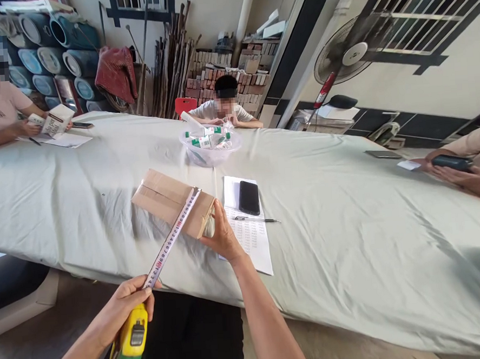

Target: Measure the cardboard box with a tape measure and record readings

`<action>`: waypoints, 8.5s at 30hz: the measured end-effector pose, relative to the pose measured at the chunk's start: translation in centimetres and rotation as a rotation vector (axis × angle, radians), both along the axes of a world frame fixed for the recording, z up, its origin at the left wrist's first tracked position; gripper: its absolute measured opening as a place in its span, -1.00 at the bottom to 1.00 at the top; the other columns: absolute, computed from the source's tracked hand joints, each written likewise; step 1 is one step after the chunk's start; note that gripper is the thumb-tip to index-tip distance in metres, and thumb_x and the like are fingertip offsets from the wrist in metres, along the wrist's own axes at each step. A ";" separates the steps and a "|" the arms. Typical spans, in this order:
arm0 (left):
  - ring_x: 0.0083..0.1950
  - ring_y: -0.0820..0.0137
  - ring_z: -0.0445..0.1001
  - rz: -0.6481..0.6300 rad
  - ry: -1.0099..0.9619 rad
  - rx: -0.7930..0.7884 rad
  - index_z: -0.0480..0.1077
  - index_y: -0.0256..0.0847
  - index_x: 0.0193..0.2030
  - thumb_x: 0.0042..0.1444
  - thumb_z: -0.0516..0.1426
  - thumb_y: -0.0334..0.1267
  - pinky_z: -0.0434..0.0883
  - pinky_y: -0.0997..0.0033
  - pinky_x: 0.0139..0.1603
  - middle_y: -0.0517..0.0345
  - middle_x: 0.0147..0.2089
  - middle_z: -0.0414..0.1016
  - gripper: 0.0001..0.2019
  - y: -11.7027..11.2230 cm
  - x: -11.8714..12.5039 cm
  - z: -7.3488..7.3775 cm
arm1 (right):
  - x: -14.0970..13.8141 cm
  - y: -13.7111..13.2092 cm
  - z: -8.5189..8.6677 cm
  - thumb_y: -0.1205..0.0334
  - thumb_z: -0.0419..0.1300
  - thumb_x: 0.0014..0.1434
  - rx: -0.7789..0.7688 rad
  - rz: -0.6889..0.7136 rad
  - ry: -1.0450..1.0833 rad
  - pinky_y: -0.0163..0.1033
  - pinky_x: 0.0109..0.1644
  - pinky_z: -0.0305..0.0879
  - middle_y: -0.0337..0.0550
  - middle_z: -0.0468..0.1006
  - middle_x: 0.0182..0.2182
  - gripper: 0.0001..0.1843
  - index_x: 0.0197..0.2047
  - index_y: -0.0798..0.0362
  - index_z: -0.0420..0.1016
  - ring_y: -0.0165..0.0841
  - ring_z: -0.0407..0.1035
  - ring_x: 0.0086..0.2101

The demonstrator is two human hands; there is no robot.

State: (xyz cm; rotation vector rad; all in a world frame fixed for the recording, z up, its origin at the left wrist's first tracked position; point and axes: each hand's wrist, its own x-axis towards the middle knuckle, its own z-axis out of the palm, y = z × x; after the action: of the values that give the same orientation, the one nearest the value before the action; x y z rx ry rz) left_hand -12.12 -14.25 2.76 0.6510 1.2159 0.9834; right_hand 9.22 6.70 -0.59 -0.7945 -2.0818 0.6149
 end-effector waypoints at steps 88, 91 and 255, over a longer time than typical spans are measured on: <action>-0.41 0.37 0.37 -0.068 0.534 0.244 0.41 -0.23 -0.10 0.22 -0.03 -0.16 0.29 0.40 -0.34 0.20 -0.47 0.40 -0.72 3.1 -0.8 -0.4 | -2.3 -0.2 4.6 0.03 0.35 -0.01 -0.559 -0.012 0.477 -0.07 -0.06 0.47 -0.11 0.38 0.16 0.09 0.40 -0.31 -0.28 -0.17 0.36 0.07; -0.39 0.37 0.36 -0.078 0.456 0.211 0.38 -0.24 -0.09 0.22 -0.02 -0.15 0.29 0.38 -0.29 0.21 -0.48 0.39 -0.73 3.1 -1.0 -0.5 | -3.0 1.0 2.3 0.02 0.44 -0.16 -0.328 -0.128 0.358 -0.04 -0.02 0.46 -0.05 0.09 0.34 0.28 0.41 -0.26 -0.35 -0.11 0.20 0.19; -0.39 0.34 0.59 -0.663 -0.249 -0.045 0.42 -0.28 -0.11 -0.04 0.27 -0.34 0.46 0.39 -0.35 -0.07 -0.08 0.55 -0.69 17.7 9.8 -1.5 | 12.4 -4.5 -2.7 0.31 0.08 0.09 -0.173 -0.662 0.111 -0.28 -0.41 0.14 -0.33 0.30 -0.57 -0.84 -0.50 -0.02 0.22 -0.40 0.21 -0.50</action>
State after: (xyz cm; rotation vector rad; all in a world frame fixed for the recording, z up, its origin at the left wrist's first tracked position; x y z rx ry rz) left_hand -2.34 3.45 1.26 0.7989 0.7199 0.4584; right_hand 21.60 2.15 -3.30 -1.4275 -1.5411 0.4518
